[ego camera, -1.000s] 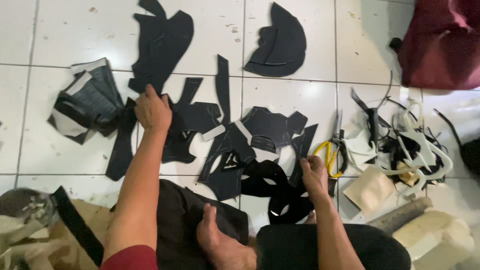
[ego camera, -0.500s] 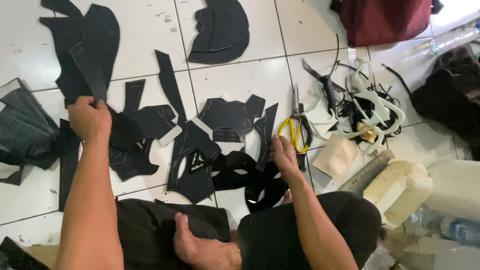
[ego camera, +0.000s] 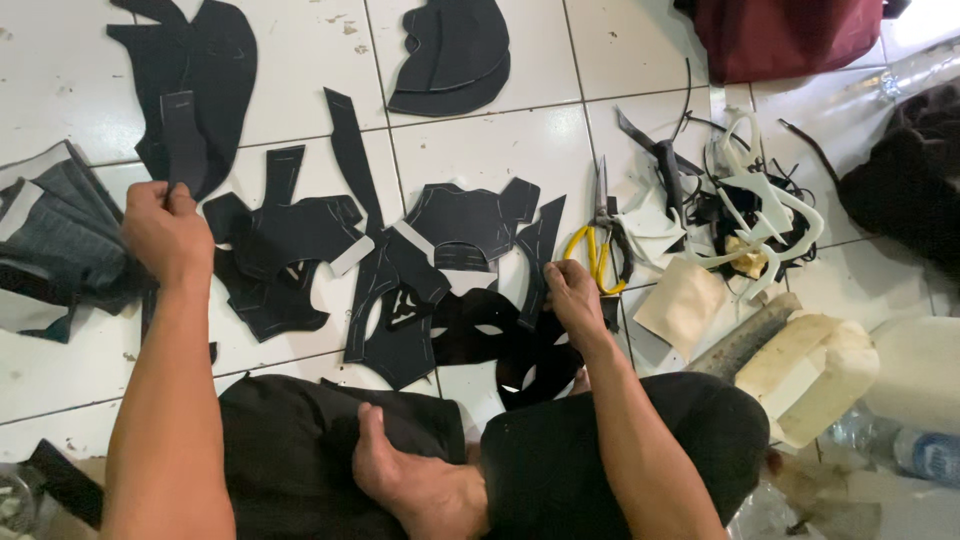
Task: The person sits on the floor and handles black cut-out pieces, aligning and folding them by hand. They pick up a piece, fold it, and place it back among other similar pieces scattered on the tiled floor.
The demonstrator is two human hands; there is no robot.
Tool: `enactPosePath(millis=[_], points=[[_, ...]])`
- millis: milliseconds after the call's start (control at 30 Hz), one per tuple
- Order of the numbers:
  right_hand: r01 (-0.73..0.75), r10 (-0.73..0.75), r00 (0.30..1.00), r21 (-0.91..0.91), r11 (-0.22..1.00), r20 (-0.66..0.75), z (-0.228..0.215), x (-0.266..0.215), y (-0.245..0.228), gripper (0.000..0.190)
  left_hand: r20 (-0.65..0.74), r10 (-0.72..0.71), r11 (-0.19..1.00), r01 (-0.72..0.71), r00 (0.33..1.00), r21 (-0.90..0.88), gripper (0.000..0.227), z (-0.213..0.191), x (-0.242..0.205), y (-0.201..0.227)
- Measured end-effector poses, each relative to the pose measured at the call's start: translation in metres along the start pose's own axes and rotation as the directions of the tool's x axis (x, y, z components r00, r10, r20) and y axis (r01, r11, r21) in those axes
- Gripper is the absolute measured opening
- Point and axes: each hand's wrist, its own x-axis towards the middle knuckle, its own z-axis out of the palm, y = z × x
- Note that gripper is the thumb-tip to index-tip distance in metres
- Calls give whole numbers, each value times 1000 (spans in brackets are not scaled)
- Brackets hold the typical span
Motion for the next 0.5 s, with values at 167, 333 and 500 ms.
enactPosePath(millis=[167,333,500], points=[[31,-31,999,31,999,13,2,1,8,30,0,-189,974,188,982,-124,18,-23,-34,4],[24,-24,1000,25,999,5,-1,-11,-4,29,15,-327,927,324,945,-189,18,-40,-69,7],[204,-193,975,103,974,-112,6,29,47,32,-35,-366,922,357,930,-149,12,-44,-92,-11]])
